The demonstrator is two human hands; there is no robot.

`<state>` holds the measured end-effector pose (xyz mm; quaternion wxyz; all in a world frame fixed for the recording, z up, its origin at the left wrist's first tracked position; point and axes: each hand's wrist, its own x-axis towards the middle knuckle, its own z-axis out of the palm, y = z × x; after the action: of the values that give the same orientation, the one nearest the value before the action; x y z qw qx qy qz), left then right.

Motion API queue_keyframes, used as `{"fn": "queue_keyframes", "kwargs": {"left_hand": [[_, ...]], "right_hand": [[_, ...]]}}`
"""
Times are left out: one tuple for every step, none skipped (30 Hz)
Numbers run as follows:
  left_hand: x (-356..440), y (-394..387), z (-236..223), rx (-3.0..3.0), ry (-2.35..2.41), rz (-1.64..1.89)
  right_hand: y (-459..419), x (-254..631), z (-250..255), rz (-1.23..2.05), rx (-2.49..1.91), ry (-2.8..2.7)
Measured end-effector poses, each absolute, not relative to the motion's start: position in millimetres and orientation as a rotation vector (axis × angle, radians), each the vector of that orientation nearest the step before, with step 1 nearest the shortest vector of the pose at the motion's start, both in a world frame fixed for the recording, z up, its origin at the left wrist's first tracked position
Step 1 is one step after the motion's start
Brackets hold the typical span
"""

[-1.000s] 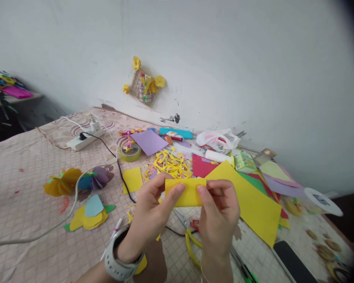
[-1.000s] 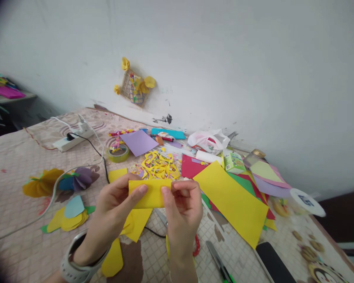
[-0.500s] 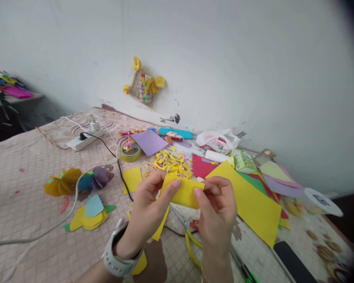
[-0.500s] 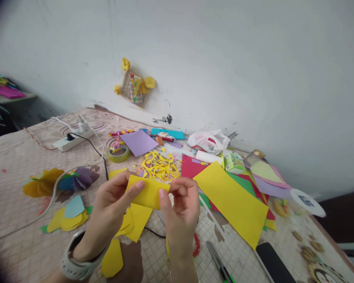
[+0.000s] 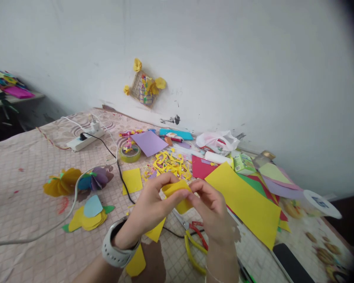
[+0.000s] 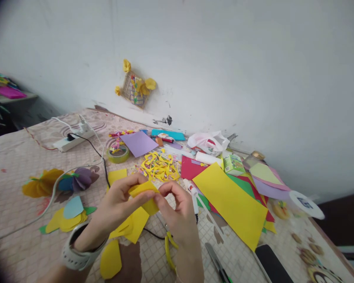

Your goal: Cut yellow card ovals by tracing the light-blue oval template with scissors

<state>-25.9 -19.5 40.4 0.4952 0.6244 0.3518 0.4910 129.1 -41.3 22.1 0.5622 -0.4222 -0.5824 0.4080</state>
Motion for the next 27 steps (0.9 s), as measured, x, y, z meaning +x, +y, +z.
{"fn": "queue_keyframes", "kwargs": {"left_hand": [[-24, -20, 40, 1.459, 0.831, 1.182], [-23, -20, 39, 1.4, 0.803, 1.166], [-21, -19, 38, 1.342, 0.772, 1.145], [-20, -19, 36, 1.291, 0.738, 1.124], [-20, -18, 35, 1.242, 0.708, 1.114], [-19, -17, 33, 1.197, 0.687, 1.119], [-20, -17, 32, 1.155, 0.677, 1.142], [-20, -16, 30, 1.114, 0.678, 1.172], [-20, -15, 30, 1.076, 0.68, 1.206], [-21, -15, 29, 1.037, 0.679, 1.239], [-21, -14, 29, 1.003, 0.671, 1.268], [-21, -14, 30, 0.977, 0.657, 1.291], [-21, -14, 30, 0.961, 0.642, 1.307], [-21, -14, 30, 0.955, 0.629, 1.32], [-21, -15, 31, 0.956, 0.62, 1.329], [-21, -15, 31, 0.963, 0.617, 1.329], [-21, -15, 32, 0.97, 0.614, 1.321], [-22, -15, 32, 0.972, 0.612, 1.311], [-22, -15, 32, 0.965, 0.612, 1.304], [-23, -14, 32, 0.954, 0.615, 1.302], [-23, -14, 32, 0.944, 0.621, 1.307], [-23, -14, 32, 0.937, 0.631, 1.324], [-23, -14, 32, 0.933, 0.643, 1.352], [-23, -14, 31, 0.928, 0.656, 1.383], [-22, -14, 31, 0.92, 0.668, 1.419], [-22, -14, 32, 0.904, 0.677, 1.451], [-21, -14, 32, 0.883, 0.685, 1.473]], "right_hand": [[-41, 128, 20, 0.95, -0.97, -1.323], [-40, 127, 18, 0.936, -0.953, -1.278], [-39, 126, 16, 0.924, -0.941, -1.237], [-38, 125, 15, 0.912, -0.929, -1.204], [-37, 124, 14, 0.899, -0.919, -1.175], [-37, 123, 13, 0.881, -0.909, -1.148], [-36, 122, 12, 0.863, -0.896, -1.121], [-36, 121, 12, 0.845, -0.883, -1.094], [-36, 120, 12, 0.828, -0.869, -1.069], [-35, 119, 12, 0.812, -0.856, -1.049], [-35, 118, 12, 0.798, -0.846, -1.032], [-34, 117, 12, 0.783, -0.838, -1.018], [-34, 116, 12, 0.768, -0.832, -1.007], [-33, 115, 11, 0.754, -0.829, -1.0], [-33, 114, 11, 0.747, -0.828, -0.995], [-33, 113, 11, 0.743, -0.827, -0.993], [-32, 113, 11, 0.743, -0.826, -0.994], [-32, 114, 11, 0.747, -0.826, -0.996], [-32, 115, 11, 0.753, -0.828, -0.999], [-32, 116, 11, 0.761, -0.835, -1.001], [-32, 117, 10, 0.771, -0.844, -1.006], [-32, 119, 10, 0.777, -0.856, -1.013], [-32, 119, 10, 0.774, -0.869, -1.021], [-32, 120, 9, 0.76, -0.877, -1.03], [-32, 119, 9, 0.741, -0.88, -1.04], [-32, 119, 9, 0.725, -0.886, -1.052], [-32, 118, 10, 0.713, -0.894, -1.063]]}}
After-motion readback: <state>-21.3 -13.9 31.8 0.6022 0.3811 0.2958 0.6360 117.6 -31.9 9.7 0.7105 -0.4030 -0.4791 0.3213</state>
